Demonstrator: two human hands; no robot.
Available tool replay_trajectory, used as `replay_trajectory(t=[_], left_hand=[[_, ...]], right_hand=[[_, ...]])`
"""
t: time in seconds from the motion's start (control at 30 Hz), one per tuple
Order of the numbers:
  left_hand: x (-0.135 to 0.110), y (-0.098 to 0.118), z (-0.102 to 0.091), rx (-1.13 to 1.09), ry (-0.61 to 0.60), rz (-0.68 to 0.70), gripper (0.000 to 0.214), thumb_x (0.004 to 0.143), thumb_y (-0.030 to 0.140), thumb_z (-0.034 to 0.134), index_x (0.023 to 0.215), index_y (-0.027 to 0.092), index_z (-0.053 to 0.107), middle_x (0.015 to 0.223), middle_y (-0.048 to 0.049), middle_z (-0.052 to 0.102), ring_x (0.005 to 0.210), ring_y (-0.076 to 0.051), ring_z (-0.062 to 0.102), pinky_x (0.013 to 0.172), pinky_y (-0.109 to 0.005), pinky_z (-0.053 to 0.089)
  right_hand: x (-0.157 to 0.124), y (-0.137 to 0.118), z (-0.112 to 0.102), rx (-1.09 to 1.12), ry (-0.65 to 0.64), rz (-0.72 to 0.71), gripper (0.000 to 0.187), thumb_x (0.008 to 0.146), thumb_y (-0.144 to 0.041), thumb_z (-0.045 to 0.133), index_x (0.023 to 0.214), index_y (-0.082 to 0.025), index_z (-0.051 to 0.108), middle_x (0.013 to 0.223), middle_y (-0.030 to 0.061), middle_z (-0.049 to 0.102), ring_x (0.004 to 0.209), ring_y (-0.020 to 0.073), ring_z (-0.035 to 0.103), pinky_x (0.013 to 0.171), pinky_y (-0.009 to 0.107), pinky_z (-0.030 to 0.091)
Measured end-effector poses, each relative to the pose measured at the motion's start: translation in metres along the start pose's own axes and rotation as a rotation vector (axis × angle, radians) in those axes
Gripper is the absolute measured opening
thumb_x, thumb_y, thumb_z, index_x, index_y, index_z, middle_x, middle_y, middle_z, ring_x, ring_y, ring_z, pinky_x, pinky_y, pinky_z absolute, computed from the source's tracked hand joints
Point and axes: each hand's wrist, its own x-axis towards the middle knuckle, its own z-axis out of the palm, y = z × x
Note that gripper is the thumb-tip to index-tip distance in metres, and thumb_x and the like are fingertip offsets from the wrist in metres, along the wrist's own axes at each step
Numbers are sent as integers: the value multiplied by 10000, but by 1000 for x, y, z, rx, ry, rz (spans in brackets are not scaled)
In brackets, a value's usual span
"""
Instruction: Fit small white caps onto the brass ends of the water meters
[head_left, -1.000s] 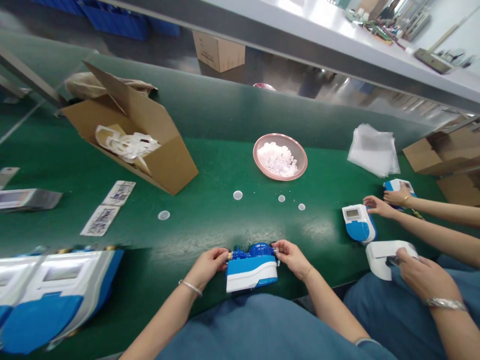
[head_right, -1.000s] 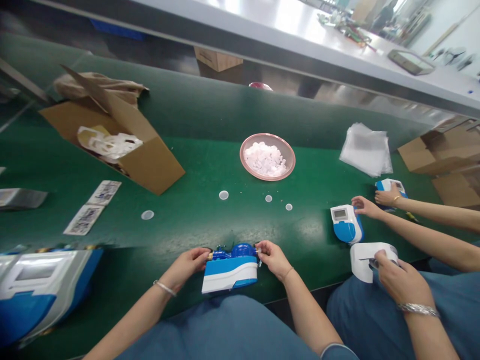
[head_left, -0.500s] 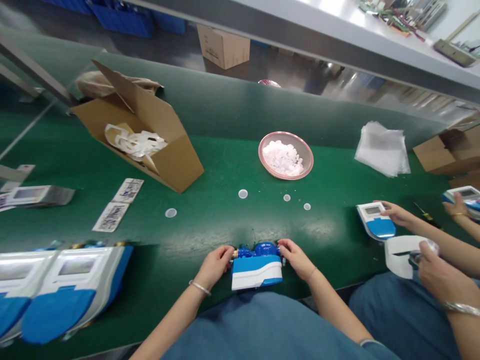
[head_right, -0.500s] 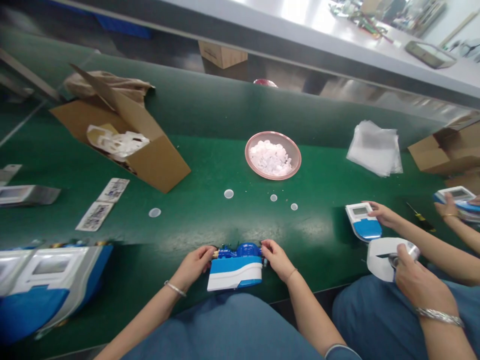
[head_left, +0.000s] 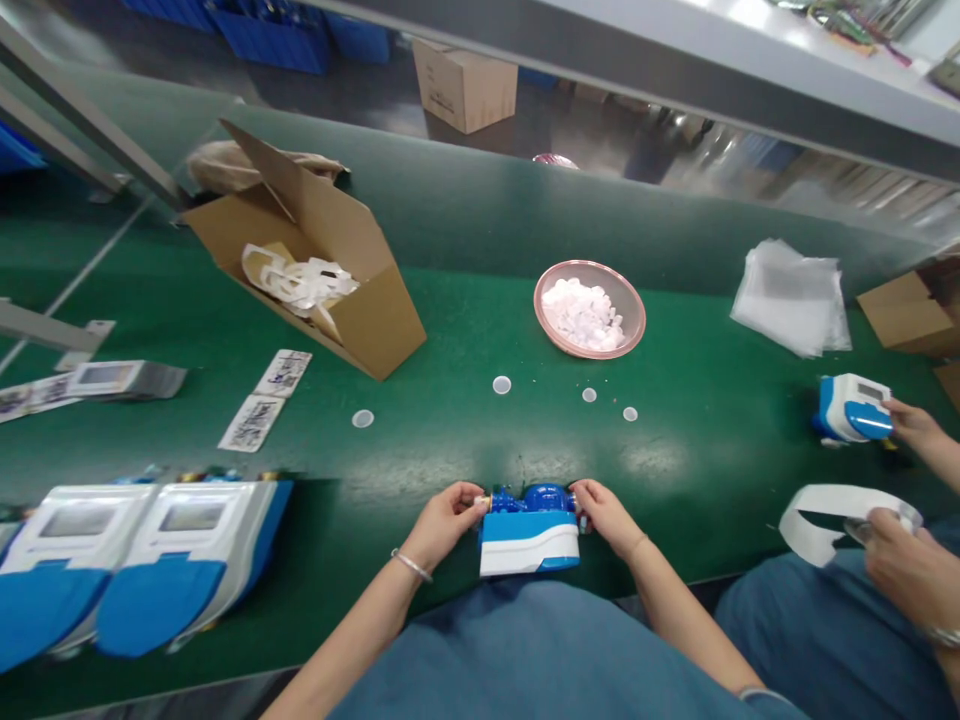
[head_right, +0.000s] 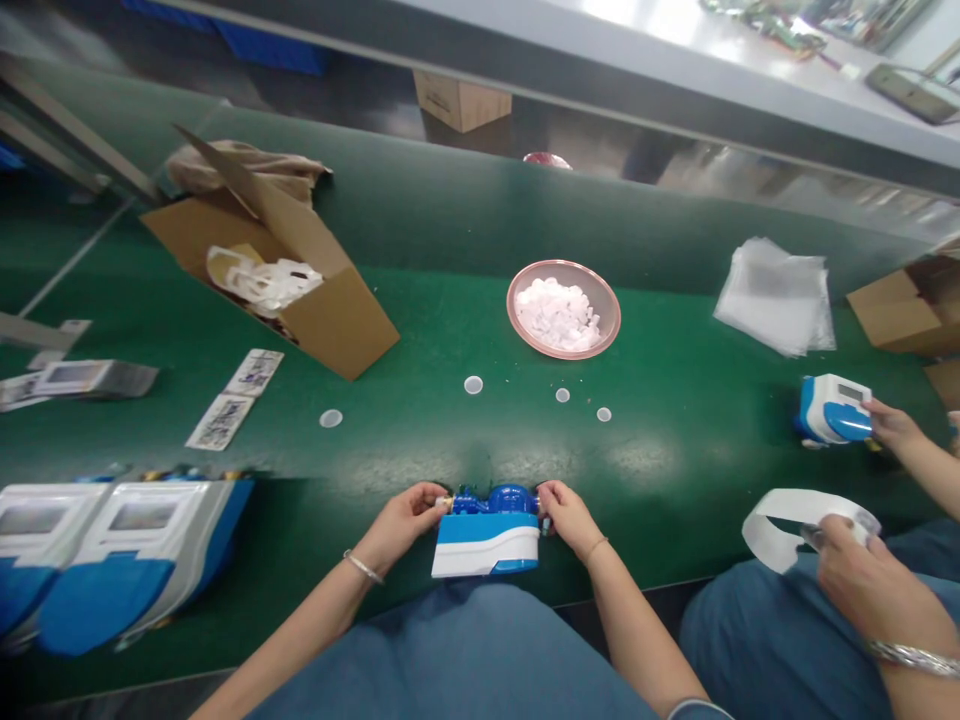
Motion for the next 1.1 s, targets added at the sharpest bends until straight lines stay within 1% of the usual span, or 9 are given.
replay_trajectory(t=[0.1,0.2,0.27,0.33,0.5,0.6,0.83,1.0,1.1], left_hand=[[-3,4,-4,3,-32,23,445,621,341,635,1011,152,530,744,-19,620,588,-114,540,538,-218,417],[-5,10,-5,19,12,-35,536,690,393,554,1162,160,449,758,-35,620,545,-114,525,470,-216,397],[-4,12,-3,60,23,-73,472,714,434,502,1079,136,524,721,-43,619,523,-121,518,441,-220,384],[-4,12,-3,79,-15,-91,423,707,450,499,957,121,593,692,-45,623,525,-129,521,453,-226,392],[-8,0,-8,54,-119,-53,513,637,326,598,1109,141,518,906,-62,644,651,-146,570,600,-249,443],[-10,-7,-10,150,-71,4,480,618,280,614,1072,153,528,895,-54,642,668,-152,574,635,-263,447],[-14,-11,-1,153,23,46,316,700,341,541,957,156,555,857,-59,624,765,-184,578,729,-301,448],[-20,-8,6,-22,37,72,253,761,341,469,958,181,477,941,-53,597,920,-185,554,838,-317,411],[-17,-6,7,-86,63,34,277,752,362,467,950,169,474,923,-57,592,913,-192,548,811,-316,417]], right_hand=[[0,1,1,27,-7,105,488,775,-595,332,943,-178,523,575,-22,490,447,84,437,399,191,323],[-5,-1,1,179,-35,44,421,742,-513,491,1034,-210,481,817,14,549,641,103,515,493,188,377],[-7,-2,0,239,-57,-4,421,710,-453,567,1045,-214,478,917,26,546,709,111,516,547,199,391],[-8,-3,-1,248,-61,-25,402,706,-427,582,1024,-200,489,865,22,551,680,109,504,564,213,388],[-7,0,-2,242,-68,-9,352,733,-401,559,1012,-197,492,782,1,545,648,105,496,583,229,377],[-7,1,0,239,-64,-1,340,737,-423,549,993,-203,511,849,12,561,678,112,504,610,238,385],[-10,0,1,237,-51,19,382,710,-455,569,986,-194,524,832,19,567,690,124,507,629,244,393],[-10,2,3,252,-45,27,367,725,-451,553,989,-197,522,834,18,563,680,120,501,619,240,389],[-9,2,5,259,-39,31,370,727,-458,546,989,-198,520,846,21,562,686,121,502,631,246,396]])
